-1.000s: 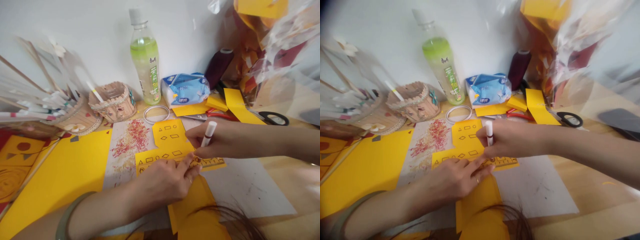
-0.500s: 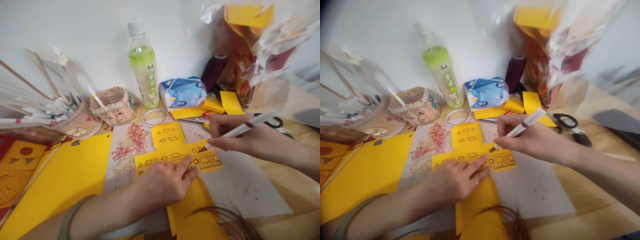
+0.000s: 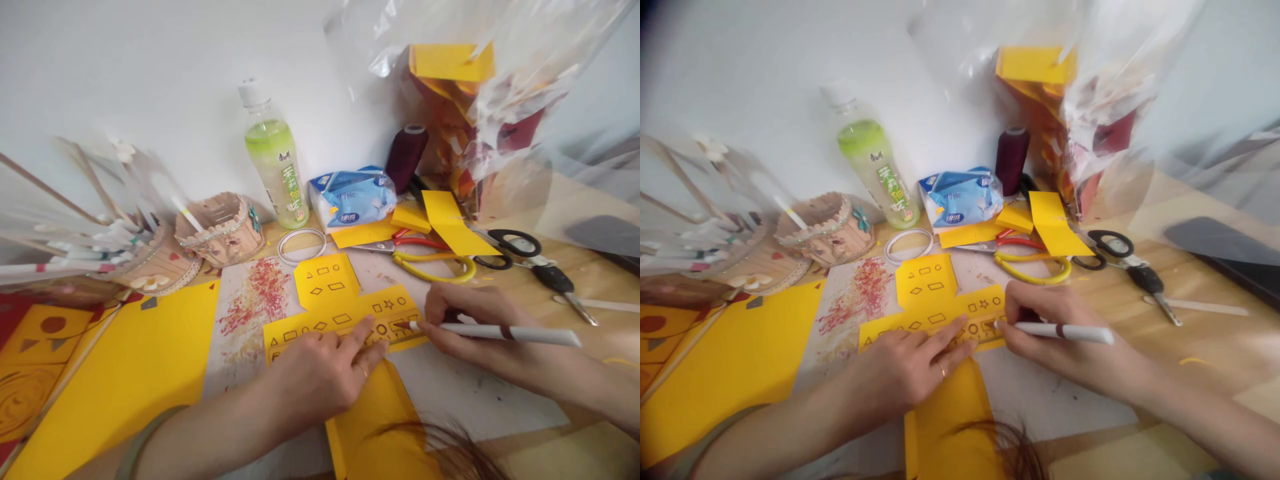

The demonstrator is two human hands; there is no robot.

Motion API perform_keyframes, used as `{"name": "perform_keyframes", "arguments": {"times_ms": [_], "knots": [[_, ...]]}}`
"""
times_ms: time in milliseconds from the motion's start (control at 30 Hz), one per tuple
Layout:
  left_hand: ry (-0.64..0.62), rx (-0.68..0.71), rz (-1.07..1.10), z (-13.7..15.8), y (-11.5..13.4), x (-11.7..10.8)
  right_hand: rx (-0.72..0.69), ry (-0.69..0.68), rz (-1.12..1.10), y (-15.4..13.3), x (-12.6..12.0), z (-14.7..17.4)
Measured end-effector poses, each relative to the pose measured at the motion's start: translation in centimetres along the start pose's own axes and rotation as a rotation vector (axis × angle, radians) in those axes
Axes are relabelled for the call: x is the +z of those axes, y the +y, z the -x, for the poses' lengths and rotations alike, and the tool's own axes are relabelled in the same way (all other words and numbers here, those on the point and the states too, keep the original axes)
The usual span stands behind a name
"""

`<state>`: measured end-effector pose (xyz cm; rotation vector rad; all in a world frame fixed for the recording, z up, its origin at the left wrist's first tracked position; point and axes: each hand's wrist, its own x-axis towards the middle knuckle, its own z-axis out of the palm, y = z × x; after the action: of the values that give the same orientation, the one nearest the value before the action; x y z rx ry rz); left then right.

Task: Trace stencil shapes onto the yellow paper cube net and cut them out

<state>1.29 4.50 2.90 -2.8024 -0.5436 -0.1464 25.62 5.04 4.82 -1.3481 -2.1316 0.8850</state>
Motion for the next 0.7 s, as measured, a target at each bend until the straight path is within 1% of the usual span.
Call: {"name": "perform_keyframes", "arguments": {"times_ms": [133,233,367,567,700], "knots": [[-0.011,0.005,0.005,-0.1,-0.1,0.0,-0.009,-0.029,-0.019,0.3,0.3,-0.1],[-0.014,0.009,0.007,-0.1,-0.1,-0.1,-0.044,-0.018,-0.006,0.3,0.4,-0.2],[-0.022,0.006,0.008,-0.1,-0.1,-0.1,-0.079,-0.043,0.021,0.2,0.3,-0.3],[-0.025,0.008,0.005,0.0,0.0,0.0,-0.078,-0.130,0.050,-0.5,-0.3,-0.7],[-0.028,0.011,0.008,0.0,-0.1,-0.1,-0.066,-0.220,0.040,-0.9,-0.9,-1.0]]}}
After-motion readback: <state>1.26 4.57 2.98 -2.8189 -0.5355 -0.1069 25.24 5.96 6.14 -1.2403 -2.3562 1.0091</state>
